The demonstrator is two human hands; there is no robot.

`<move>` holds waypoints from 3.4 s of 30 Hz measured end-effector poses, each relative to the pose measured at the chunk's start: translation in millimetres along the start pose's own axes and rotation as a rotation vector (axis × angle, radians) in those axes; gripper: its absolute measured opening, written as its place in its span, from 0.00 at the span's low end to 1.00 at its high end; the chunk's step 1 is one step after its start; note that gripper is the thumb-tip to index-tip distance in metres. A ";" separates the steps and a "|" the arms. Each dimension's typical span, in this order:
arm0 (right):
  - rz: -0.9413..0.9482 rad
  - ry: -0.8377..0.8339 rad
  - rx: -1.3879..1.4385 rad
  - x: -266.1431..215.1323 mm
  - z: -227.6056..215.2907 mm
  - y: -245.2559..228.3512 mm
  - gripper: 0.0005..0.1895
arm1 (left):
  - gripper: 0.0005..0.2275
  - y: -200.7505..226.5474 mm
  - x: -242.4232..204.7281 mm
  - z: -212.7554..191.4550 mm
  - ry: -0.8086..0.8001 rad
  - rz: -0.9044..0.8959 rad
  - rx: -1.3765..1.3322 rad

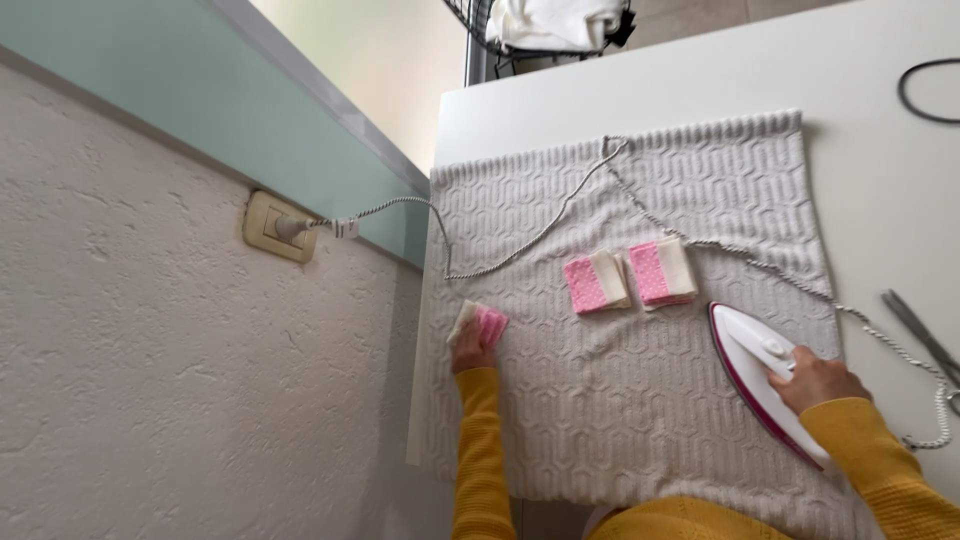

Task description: Ironing small rectangular pieces of fabric on a table.

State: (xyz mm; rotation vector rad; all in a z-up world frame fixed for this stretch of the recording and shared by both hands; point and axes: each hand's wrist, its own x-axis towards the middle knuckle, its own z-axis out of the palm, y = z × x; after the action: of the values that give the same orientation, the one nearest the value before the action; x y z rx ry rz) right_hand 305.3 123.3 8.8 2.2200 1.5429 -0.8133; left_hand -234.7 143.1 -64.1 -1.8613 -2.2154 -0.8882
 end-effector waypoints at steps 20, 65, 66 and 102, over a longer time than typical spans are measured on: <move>-0.168 0.170 0.005 -59.8 -25.4 21.3 0.29 | 0.12 253.1 -93.2 -7.8 -0.307 0.886 -0.472; -0.327 -0.163 -0.176 -94.1 -7.7 -73.4 0.20 | 0.24 236.7 -154.1 -66.2 -0.386 0.227 -0.354; -0.355 -0.077 -0.179 -91.9 -5.2 -72.9 0.22 | 0.24 238.0 -154.7 -66.2 -0.400 0.205 -0.361; -0.233 -0.049 -0.015 -61.7 10.9 -54.9 0.24 | 0.22 241.7 -149.5 -75.8 -0.362 0.225 -0.354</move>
State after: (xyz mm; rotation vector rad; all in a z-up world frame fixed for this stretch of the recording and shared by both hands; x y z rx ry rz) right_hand 235.6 91.3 41.4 2.0191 1.7998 -0.9110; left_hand 5.1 -5.9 18.3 -2.5567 -2.0670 -1.0216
